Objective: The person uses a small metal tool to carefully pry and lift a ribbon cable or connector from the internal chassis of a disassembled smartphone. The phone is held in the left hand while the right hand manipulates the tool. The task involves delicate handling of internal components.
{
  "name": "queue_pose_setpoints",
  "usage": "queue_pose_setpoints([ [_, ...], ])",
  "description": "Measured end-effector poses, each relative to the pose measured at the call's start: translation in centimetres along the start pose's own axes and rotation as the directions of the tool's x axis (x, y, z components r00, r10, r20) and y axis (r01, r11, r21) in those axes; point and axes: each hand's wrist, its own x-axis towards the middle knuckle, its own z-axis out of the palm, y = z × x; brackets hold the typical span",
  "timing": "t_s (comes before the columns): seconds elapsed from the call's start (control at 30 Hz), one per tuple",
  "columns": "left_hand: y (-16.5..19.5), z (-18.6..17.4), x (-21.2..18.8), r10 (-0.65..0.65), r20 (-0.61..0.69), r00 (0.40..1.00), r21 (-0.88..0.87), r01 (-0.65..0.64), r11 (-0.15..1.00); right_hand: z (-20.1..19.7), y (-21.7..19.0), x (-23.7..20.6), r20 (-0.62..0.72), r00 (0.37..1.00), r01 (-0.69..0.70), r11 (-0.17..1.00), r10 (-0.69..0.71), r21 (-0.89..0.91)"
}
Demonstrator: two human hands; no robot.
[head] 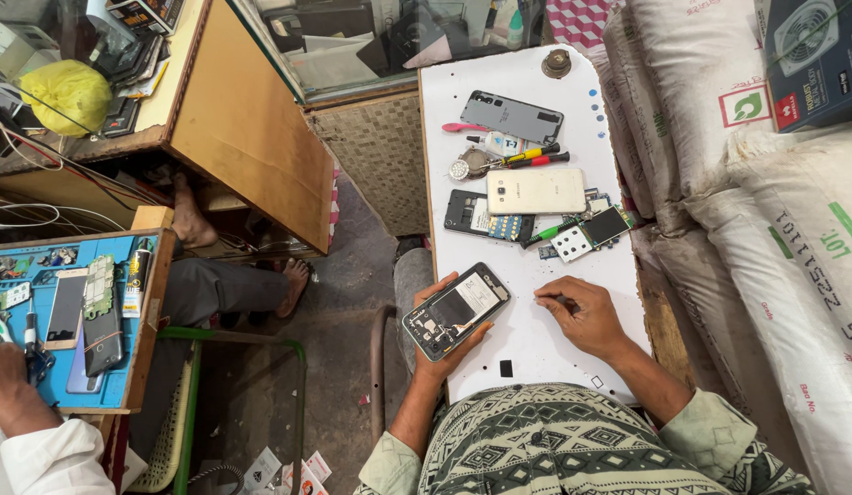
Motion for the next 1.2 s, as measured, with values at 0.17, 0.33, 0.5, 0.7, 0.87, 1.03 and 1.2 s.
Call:
queue_pose_setpoints([
  [0.17, 0.02, -0.02, 0.03, -0.003, 0.002, 1.000, -0.016, 0.003, 1.000, 0.04, -0.24, 0.11, 0.000, 1.000, 0.005, 1.000, -0.005, -0.013],
  [0.33, -0.09, 0.09, 0.04, -0.017, -0.001, 1.000, -0.066, 0.017, 0.998, 0.01, -0.49, 0.11, -0.001, 1.000, 0.006, 1.000, -0.006, -0.025],
  [0.5, -0.17, -0.02, 0.02, -0.014, -0.005, 1.000, 0.011, 0.014, 1.000, 0.01, -0.54, 0.14, 0.008, 1.000, 0.001, 0.999, 0.000, -0.051],
  [0.7, -0.41, -0.01, -0.11, -0.019, 0.006, 1.000, -0.047, 0.019, 0.999, 0.04, -0.39, 0.10, 0.003, 1.000, 0.020, 0.999, -0.020, -0.046],
  [0.87, -0.55, 0.13, -0.06, -0.011, 0.000, 1.000, -0.055, 0.011, 0.998, 0.09, -0.46, 0.20, -0.007, 0.999, 0.039, 0.998, -0.040, -0.044],
  [1.03, -0.51, 0.01, -0.08, -0.013, 0.003, 1.000, -0.008, 0.013, 1.000, 0.09, -0.53, 0.12, -0.018, 0.999, 0.029, 0.999, -0.029, -0.023],
  [1.2, -0.41, 0.04, -0.09, -0.033, 0.002, 0.999, -0.033, 0.033, 0.999, 0.01, -0.53, 0.14, 0.001, 1.000, -0.010, 0.999, 0.010, -0.045],
])
